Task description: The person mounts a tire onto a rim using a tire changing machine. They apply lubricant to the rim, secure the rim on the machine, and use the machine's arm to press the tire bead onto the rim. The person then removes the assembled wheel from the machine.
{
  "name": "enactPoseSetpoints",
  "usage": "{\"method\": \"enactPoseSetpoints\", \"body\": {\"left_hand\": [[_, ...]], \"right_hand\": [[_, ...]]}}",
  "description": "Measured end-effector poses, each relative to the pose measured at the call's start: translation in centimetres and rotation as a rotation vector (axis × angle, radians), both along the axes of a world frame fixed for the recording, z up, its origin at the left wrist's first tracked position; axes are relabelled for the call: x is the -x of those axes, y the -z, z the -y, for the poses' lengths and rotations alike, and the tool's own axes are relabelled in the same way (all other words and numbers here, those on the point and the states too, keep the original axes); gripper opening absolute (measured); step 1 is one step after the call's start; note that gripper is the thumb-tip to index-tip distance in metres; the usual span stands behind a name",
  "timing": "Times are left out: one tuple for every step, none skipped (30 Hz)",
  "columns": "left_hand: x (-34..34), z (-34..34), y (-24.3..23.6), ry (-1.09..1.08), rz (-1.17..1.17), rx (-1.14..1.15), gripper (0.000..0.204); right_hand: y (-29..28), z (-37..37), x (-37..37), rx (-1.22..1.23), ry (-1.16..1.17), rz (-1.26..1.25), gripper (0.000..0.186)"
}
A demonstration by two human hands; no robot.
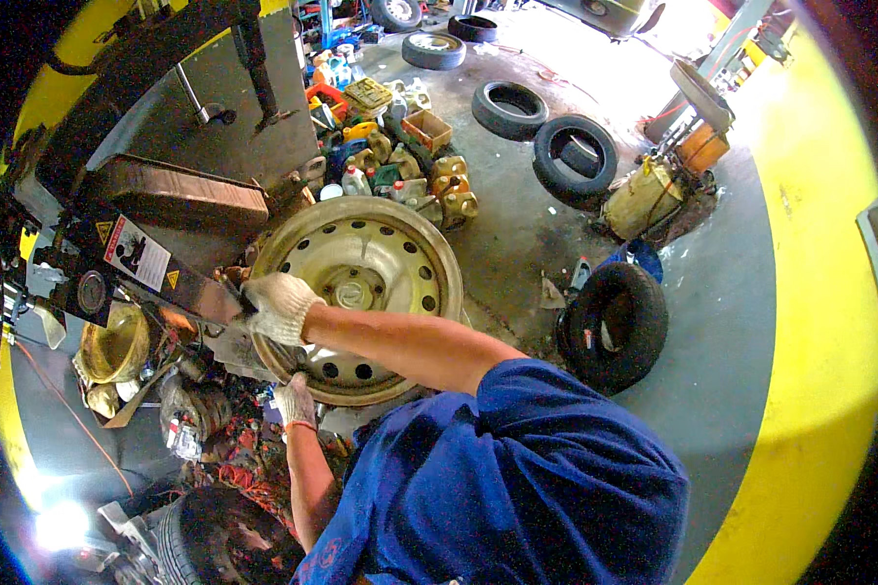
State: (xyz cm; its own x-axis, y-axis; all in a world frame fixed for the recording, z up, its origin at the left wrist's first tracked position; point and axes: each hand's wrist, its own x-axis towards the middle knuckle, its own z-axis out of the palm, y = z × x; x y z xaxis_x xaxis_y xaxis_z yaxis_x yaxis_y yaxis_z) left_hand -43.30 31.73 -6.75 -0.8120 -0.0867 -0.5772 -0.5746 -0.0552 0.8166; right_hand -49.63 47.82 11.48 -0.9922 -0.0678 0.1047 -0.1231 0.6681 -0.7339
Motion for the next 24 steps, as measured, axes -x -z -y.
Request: {"method": "enactPoseSetpoints", "body": {"left_hand": [[-0.1, -0.3, -0.8, 0.021, -0.011, 0.03, 0.053], [-0.2, -0.4, -0.8, 0.033, -0.017, 0.037, 0.053], [-0.2, -0.3, -0.8, 0.043, -0.025, 0.045, 0.052], [-0.3, -0.1, -0.9, 0.05, -0.034, 0.057, 0.052], [-0.4, 0.0, -1.0, 0.036, -0.053, 0.051, 0.051], [-0.5, -0.4, -1.6, 0.048, -0.043, 0.082, 0.051], [-0.7, -0.7, -3.0, 0.053, -0.035, 0.118, 0.051], [-0.7, -0.7, -3.7, 0.058, -0.025, 0.152, 0.052], [-0.5, -0.9, -3.1, 0.081, -0.002, 0.172, 0.053], [-0.4, -0.4, -2.9, 0.08, 0.023, 0.198, 0.055], [-0.3, -0.3, -2.8, 0.043, 0.037, 0.16, 0.056], [-0.1, -2.0, -2.7, 0.043, 0.047, 0.098, 0.057], [0.4, -2.3, -0.7, 0.035, 0.048, 0.075, 0.059], [0.5, -3.2, 0.7, 0.067, 0.01, 0.054, 0.055], [0.5, -0.7, 2.4, 0.016, -0.023, 0.074, 0.052], [0.1, 1.1, 2.1, 0.005, -0.064, 0.139, 0.046], [-0.1, 1.2, 0.8, -0.009, -0.128, 0.066, 0.043], [-0.4, 1.4, -0.5, -0.018, -0.189, -0.007, 0.04], [-0.5, 0.9, -2.0, -0.006, -0.255, -0.095, 0.039], [-0.5, 0.5, -1.9, 0.023, -0.261, -0.098, 0.038], [-0.5, 0.2, -1.0, 0.049, -0.241, -0.01, 0.038], [-0.6, 0.3, -0.1, 0.064, -0.207, 0.086, 0.039], [-0.3, -0.1, 0.4, 0.089, -0.18, 0.164, 0.041], [-0.1, -0.4, -1.5, 0.157, -0.151, 0.233, 0.039]], "right_hand": [[0.4, 0.2, 0.8, 0.0, 0.029, -0.006, 0.034], [0.7, 0.3, 1.6, 0.001, 0.058, -0.013, 0.034], [0.8, 0.2, 2.5, 0.069, 0.057, 0.031, 0.035], [1.2, 0.3, 3.2, 0.132, 0.074, 0.066, 0.036], [1.7, 0.4, 4.0, 0.195, 0.09, 0.102, 0.037], [2.4, 0.2, 4.8, 0.254, 0.115, 0.139, 0.038], [2.7, 0.3, 6.1, 0.24, 0.129, 0.155, 0.04], [3.1, 0.3, 6.6, 0.253, 0.198, 0.214, 0.044], [6.1, 0.1, 8.5, 0.286, 0.269, 0.206, 0.046], [6.4, 0.9, 9.3, 0.317, 0.308, 0.208, 0.048], [7.0, -0.2, 9.2, 0.321, 0.165, 0.329, 0.04], [12.9, -2.8, 11.7, 0.224, 0.268, 0.408, 0.03], [16.9, -5.9, 12.1, -0.265, 0.007, 0.272, 0.03], [20.6, -9.8, 12.0, -0.748, -0.165, 0.026, 0.03], [18.4, -7.2, 10.2, -0.028, 0.158, 0.238, 0.029], [13.3, -4.8, 7.2, 0.68, 0.48, 0.473, 0.029], [10.3, -5.3, 4.7, 0.582, 0.581, 0.539, 0.029], [11.0, -6.1, 3.7, 1.004, 0.723, 0.593, 0.027], [11.7, -8.2, 1.6, 1.327, 0.632, 0.394, 0.019], [11.0, -10.5, -0.9, 1.376, 0.566, 0.365, 0.015], [11.4, -12.8, -3.4, 1.444, 0.492, 0.348, 0.013], [12.6, -14.9, -5.3, 1.352, 0.457, 0.412, 0.016], [12.0, -15.8, -7.8, 1.267, 0.479, 0.426, 0.019], [11.2, -16.2, -9.6, 1.175, 0.486, 0.448, 0.022]]}}
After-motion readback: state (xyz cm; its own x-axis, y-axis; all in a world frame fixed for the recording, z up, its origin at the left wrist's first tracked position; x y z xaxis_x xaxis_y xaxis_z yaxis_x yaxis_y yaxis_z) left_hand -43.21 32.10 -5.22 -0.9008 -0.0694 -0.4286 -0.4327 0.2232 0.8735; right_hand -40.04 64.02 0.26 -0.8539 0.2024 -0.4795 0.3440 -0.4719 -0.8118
